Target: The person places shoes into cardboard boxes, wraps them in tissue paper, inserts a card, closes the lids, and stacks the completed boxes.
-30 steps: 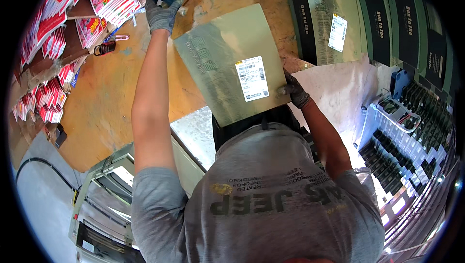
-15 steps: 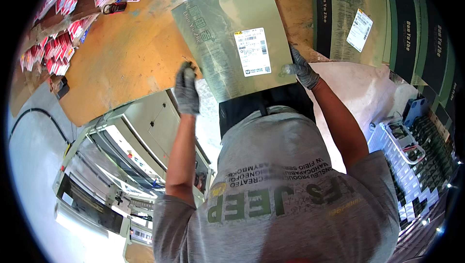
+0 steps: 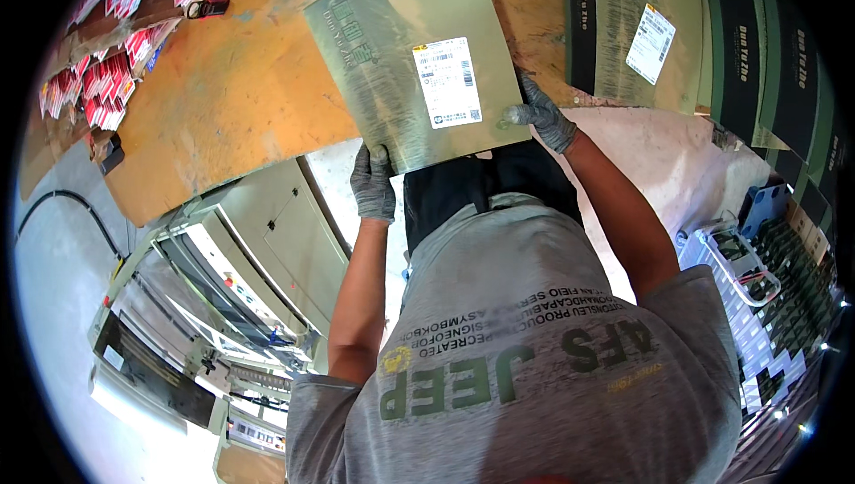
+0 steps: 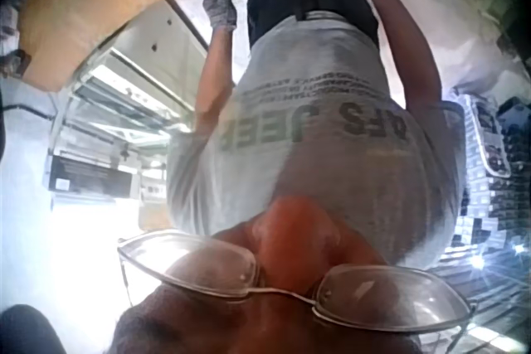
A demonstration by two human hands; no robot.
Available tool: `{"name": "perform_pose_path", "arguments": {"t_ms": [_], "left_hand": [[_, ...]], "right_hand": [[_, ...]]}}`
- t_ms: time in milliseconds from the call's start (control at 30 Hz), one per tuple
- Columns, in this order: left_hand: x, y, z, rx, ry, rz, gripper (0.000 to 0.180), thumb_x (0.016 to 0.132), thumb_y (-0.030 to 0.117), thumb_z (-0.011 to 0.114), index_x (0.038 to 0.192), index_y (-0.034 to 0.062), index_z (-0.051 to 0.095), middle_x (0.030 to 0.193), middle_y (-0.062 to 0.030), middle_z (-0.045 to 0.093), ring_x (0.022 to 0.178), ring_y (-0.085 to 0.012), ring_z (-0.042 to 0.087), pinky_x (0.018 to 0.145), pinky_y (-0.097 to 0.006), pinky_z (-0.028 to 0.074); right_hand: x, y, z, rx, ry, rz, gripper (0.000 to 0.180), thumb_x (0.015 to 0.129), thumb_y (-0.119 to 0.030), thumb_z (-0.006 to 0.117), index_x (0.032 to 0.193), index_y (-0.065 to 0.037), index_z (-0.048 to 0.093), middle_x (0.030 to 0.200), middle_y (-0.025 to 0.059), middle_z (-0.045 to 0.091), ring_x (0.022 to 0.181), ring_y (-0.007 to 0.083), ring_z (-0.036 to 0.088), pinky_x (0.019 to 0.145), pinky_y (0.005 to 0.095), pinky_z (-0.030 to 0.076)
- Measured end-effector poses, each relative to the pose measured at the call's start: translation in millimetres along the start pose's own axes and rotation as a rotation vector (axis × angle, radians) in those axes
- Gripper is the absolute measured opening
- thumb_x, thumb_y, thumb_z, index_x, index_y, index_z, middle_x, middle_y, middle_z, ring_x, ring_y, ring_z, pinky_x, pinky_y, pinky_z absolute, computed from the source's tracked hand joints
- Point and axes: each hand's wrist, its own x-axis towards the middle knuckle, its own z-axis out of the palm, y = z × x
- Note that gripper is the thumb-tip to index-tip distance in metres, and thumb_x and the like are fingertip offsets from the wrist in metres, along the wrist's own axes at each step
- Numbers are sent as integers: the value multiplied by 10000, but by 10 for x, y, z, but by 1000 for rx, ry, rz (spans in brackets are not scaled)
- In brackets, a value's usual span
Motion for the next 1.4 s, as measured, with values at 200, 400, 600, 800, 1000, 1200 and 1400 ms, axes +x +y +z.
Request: {"name": "perform_pose_path", "arguments": {"t_ms": [200, 400, 600, 800, 1000, 1200, 1400], "left_hand": [[-17, 69, 7, 59, -17, -2, 592, 972, 437, 645, 1364, 1, 558, 1146, -66, 652, 957, -140, 624, 798, -302, 557], [-21, 74, -91, 122, -179, 94, 769, 911, 455, 716, 1469, 33, 396, 1285, -77, 575, 1082, -159, 579, 901, -316, 524], [92, 942, -296, 548, -598, 894, 1233, 742, 497, 832, 1600, 171, 8, 1590, -140, 256, 1431, -292, 353, 1131, -443, 356], [280, 2087, -513, 1078, -624, 1649, 1100, 701, 526, 824, 1567, 360, 166, 1641, -177, 147, 1498, -439, 202, 1183, -619, 219], [46, 2992, -258, 1117, -766, 1659, 770, 709, 359, 841, 1399, 357, 500, 1517, -154, 403, 1393, -429, 390, 1125, -603, 330], [-473, 2725, 147, 1125, -239, 1475, 1109, 455, 523, 897, 1431, 157, 520, 1334, -277, 451, 1177, -419, 486, 984, -519, 422], [-69, 2891, 27, 749, -9, 891, 1012, 707, 381, 860, 1493, -43, 385, 1373, -214, 533, 1244, -258, 532, 1057, -373, 430]], "right_hand": [[-14, 101, -7, 29, 42, -7, 1011, 753, -371, 807, 1546, -20, 287, 1447, 111, 472, 1344, 229, 441, 1117, 371, 375], [-48, 54, 36, 31, 38, 0, 1010, 757, -348, 807, 1555, -37, 271, 1449, 106, 473, 1331, 217, 454, 1081, 364, 417], [-108, -257, -309, 200, -107, 319, 725, 770, -333, 784, 1367, -3, 538, 1223, 111, 651, 1111, 206, 629, 989, 324, 499], [-41, -1034, -318, 418, -155, 326, 687, 793, -357, 756, 1325, 30, 557, 1183, 164, 670, 1007, 249, 683, 903, 386, 571], [24, -1286, -221, 535, -158, 423, 797, 793, -486, 749, 1377, 11, 530, 1320, 169, 621, 1143, 304, 639, 993, 450, 518], [118, -668, 267, 1068, -39, 31, 919, 870, -789, 435, 1446, -73, 446, 1422, 175, 524, 1294, 363, 507, 1109, 568, 372], [423, -459, 548, 1028, 83, -21, 860, 947, -735, 340, 1471, -59, 428, 1472, 143, 494, 1313, 291, 495, 1147, 434, 346]]}}
